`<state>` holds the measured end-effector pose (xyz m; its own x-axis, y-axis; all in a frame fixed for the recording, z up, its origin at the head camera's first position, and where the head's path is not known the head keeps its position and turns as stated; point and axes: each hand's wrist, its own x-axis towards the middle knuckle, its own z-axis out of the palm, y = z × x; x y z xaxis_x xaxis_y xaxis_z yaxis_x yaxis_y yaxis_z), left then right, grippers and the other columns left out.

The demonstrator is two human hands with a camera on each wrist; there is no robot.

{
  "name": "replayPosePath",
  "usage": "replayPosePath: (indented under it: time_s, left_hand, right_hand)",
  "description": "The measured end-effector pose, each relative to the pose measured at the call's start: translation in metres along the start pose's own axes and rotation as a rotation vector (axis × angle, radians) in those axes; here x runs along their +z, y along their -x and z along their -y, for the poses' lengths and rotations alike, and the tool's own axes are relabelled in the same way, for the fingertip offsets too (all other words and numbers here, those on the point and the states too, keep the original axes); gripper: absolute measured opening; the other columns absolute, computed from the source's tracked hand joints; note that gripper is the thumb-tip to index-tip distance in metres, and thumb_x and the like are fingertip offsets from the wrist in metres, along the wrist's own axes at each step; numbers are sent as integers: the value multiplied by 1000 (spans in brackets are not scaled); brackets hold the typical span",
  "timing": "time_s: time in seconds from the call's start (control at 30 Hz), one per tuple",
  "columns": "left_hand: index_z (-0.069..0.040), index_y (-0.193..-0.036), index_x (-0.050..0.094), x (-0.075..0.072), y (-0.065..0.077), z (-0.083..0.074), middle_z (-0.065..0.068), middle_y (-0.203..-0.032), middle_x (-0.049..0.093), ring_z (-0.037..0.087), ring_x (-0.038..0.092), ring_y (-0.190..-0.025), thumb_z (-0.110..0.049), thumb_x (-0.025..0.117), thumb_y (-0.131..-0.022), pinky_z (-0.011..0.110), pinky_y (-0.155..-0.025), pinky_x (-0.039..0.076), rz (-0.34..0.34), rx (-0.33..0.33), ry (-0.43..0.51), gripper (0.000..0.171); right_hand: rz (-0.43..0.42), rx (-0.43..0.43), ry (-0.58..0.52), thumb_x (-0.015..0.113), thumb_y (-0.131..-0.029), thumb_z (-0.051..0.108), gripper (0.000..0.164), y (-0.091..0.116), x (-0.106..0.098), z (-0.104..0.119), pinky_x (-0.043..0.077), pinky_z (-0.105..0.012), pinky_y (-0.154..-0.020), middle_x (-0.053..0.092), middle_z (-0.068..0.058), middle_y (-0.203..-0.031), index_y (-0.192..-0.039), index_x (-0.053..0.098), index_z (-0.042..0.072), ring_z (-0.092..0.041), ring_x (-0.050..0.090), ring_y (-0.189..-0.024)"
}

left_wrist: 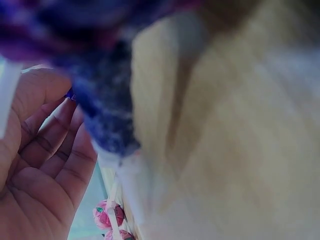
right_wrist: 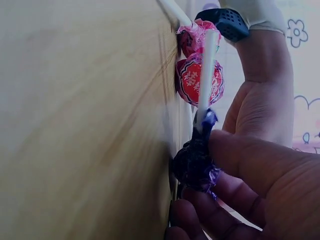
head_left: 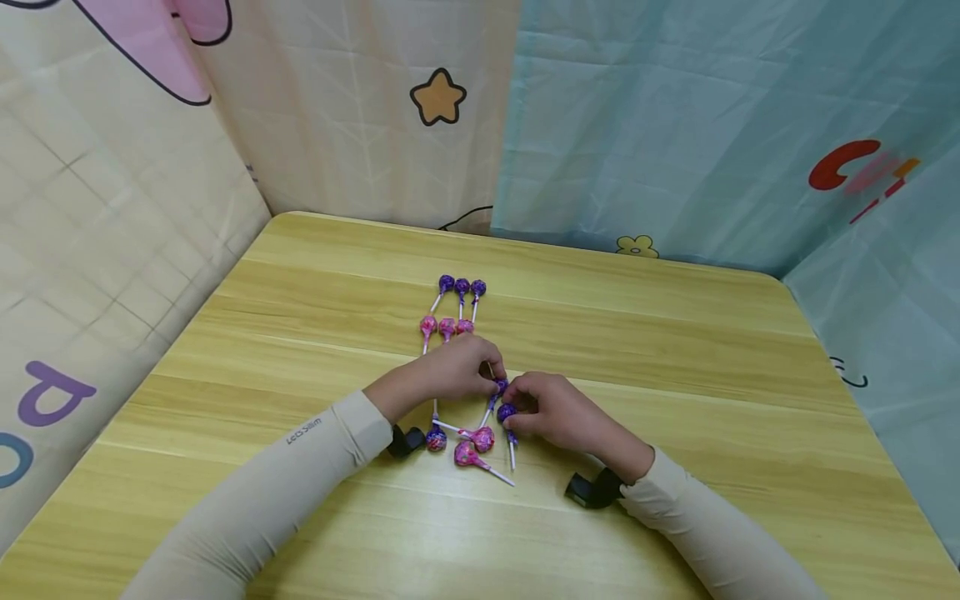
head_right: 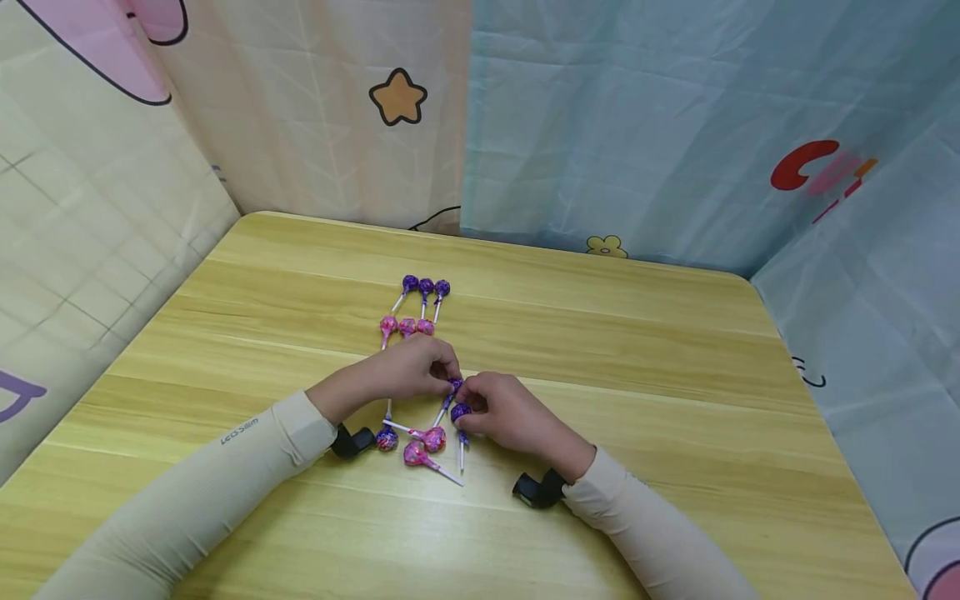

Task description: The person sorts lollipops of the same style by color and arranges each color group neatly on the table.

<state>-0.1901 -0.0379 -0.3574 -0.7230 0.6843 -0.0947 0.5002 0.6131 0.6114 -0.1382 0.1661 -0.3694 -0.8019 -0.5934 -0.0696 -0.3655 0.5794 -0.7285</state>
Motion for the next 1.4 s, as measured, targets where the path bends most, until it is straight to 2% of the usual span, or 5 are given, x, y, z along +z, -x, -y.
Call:
replayPosePath:
  time_s: [0.4,0.63,0.9,1.13,1.4]
  left_hand:
    - [-11,-89,72,0,-2,-1,-4,-87,69,8,63,-80,-6,74,-87,21,-72,51,18,-23,34,6]
    - [-10,-90,72,-6,-4,1,-5,-85,69,7,63,-79,-6,73,-88,21,-72,51,49,13,19,5]
    - [-9,-95,73,-36,-8,-2,-3,-89,70,10,66,-83,-10,72,-90,24,-71,53,16,23,35,5]
    - [-4,-119,70,-61,-26,6,4,-108,67,15,65,-91,-11,68,-92,28,-73,54,-15,-47,84,28]
    - [-8,-111,75,-48,-39,13,3,-111,68,13,65,-94,-15,70,-91,25,-78,53,47,-75,-38,21]
  right_hand:
    - [27,-31,-2,74,-90,10,12,1,0,-1,46,-28,-71,63,7,-88,-92,63,14,-11,55,-80]
    - [33,-52,2,73,-91,10,11,1,1,-3,47,-29,-73,64,8,-90,-92,63,14,-10,56,-81]
    - [36,-55,15,73,-91,10,11,2,1,-3,48,-29,-75,64,8,-91,-92,63,14,-9,57,-82]
    - [35,-63,8,72,-92,10,10,1,1,-5,48,-28,-74,64,7,-91,-92,63,13,-9,56,-81]
    - [25,-74,9,73,-91,9,11,1,0,-5,49,-27,-74,63,6,-91,-93,63,12,-8,56,-81]
